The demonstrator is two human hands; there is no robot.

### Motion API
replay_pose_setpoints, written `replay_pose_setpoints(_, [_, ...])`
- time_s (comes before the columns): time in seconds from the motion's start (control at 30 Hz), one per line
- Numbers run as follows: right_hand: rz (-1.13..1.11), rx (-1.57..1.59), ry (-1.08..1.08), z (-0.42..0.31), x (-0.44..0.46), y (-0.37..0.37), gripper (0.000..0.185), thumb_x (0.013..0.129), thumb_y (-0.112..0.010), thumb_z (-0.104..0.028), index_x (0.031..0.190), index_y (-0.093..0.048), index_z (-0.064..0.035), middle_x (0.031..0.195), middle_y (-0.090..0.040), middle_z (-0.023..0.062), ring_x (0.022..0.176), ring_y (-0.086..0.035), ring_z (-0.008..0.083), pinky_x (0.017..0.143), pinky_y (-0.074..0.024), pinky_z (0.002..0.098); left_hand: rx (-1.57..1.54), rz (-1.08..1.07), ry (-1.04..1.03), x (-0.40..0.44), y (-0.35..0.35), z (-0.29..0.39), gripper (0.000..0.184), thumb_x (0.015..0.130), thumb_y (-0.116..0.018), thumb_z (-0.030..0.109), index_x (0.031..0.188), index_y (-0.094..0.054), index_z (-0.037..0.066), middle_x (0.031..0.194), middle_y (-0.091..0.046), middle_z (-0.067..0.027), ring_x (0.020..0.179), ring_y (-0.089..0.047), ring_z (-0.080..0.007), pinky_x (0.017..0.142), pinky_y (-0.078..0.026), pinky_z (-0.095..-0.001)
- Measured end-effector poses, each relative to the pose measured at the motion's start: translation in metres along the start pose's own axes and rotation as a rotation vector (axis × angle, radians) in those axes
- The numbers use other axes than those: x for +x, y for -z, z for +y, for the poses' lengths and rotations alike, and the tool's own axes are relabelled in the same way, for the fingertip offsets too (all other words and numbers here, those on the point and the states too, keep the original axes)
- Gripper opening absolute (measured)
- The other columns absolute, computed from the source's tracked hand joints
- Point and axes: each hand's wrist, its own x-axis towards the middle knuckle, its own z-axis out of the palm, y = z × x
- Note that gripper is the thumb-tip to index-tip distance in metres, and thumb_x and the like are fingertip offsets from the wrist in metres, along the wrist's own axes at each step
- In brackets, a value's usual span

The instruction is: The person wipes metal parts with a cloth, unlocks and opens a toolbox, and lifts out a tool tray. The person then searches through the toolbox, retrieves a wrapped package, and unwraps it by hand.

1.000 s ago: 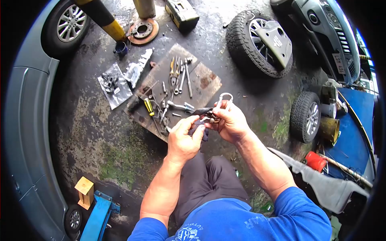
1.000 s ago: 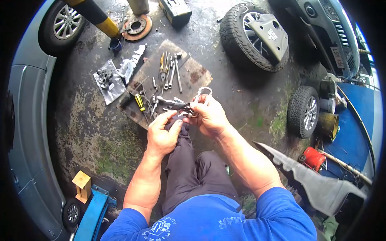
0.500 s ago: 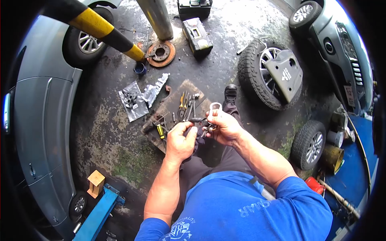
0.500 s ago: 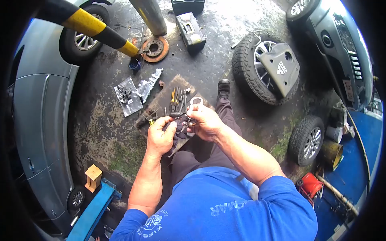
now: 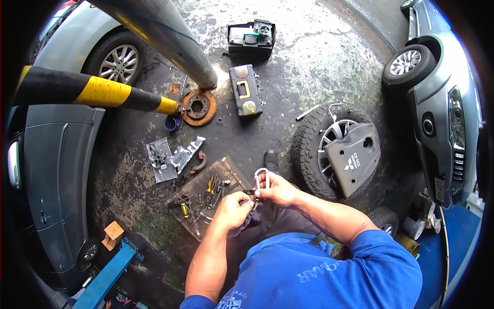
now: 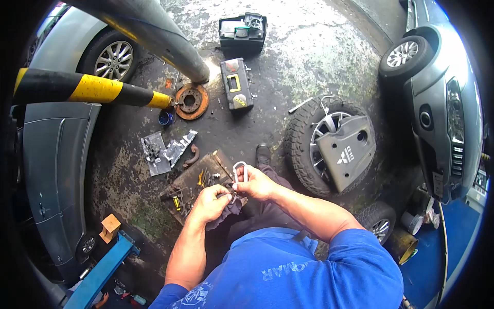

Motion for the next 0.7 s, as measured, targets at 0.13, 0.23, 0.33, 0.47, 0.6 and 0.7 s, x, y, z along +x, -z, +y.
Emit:
replay_pose_setpoints(0.13, [-0.043,-0.125,-0.034,-0.033,0.004,0.010,0.063,0.090,-0.074,-0.002,0.143,-0.039,-0.0055,0.105,-0.062,0.0101,0.089,-0.065,0.0189,0.075,-0.0581,0.0378,-0.283,-0.078,0.087,0.014,0.003,0.016,0.017,0.087,-0.076,0.012,0.095,-0.075,-0.002,0.081,-0.072,-0.0036,0.072,-0.064,-0.0106,0.064,-0.051,-0.0289])
replay_pose_setpoints(0.23, [-0.040,-0.417,0.063,-0.048,0.000,0.012,0.076,0.089,-0.075,-0.006,0.152,-0.032,-0.0040,0.116,-0.063,0.0101,0.099,-0.067,0.0204,0.087,-0.0568,0.0370,-0.639,-0.154,0.093,0.016,-0.002,0.012,0.014,0.088,-0.076,0.010,0.094,-0.074,-0.002,0.084,-0.072,-0.0040,0.076,-0.064,-0.0106,0.069,-0.051,-0.0265])
replay_pose_setpoints(0.33, [-0.097,-1.125,0.692,-0.068,-0.011,0.009,0.067,0.082,-0.076,-0.009,0.145,-0.051,-0.0095,0.141,-0.051,0.0233,0.136,-0.048,0.0384,0.111,-0.0423,0.0498,-0.688,-0.150,0.061,0.018,-0.010,0.000,0.011,0.092,-0.071,0.009,0.094,-0.073,-0.002,0.088,-0.072,-0.0037,0.079,-0.063,-0.0099,0.071,-0.050,-0.0246])
replay_pose_setpoints(0.47, [-0.477,-1.328,0.867,-0.102,-0.022,0.008,0.044,0.081,-0.075,-0.012,0.124,-0.067,-0.0106,0.137,-0.058,0.0164,0.137,-0.049,0.0385,0.113,-0.0392,0.0549,-0.831,-0.127,0.030,0.022,-0.018,0.013,0.010,0.091,-0.066,0.006,0.095,-0.073,-0.001,0.090,-0.071,-0.0020,0.081,-0.061,-0.0093,0.075,-0.048,-0.0239])
replay_pose_setpoints(0.6, [-0.650,-1.301,0.845,-0.138,0.019,0.023,0.031,0.084,-0.073,-0.010,0.114,-0.067,-0.0055,0.110,-0.067,0.0130,0.108,-0.065,0.0345,0.095,-0.0516,0.0481,-0.910,-0.156,0.045,0.052,-0.008,0.022,0.012,0.090,-0.063,0.005,0.093,-0.073,-0.001,0.090,-0.071,-0.0028,0.083,-0.062,-0.0108,0.081,-0.048,-0.0246])
replay_pose_setpoints(0.7, [-0.737,-1.211,0.801,-0.187,0.064,0.046,0.024,0.084,-0.070,-0.007,0.108,-0.067,-0.0031,0.098,-0.064,0.0136,0.093,-0.064,0.0370,0.080,-0.0539,0.0459,-1.003,-0.215,0.052,0.100,0.009,0.040,0.018,0.092,-0.062,0.011,0.094,-0.072,-0.003,0.089,-0.071,-0.0065,0.082,-0.064,-0.0142,0.081,-0.051,-0.0284])
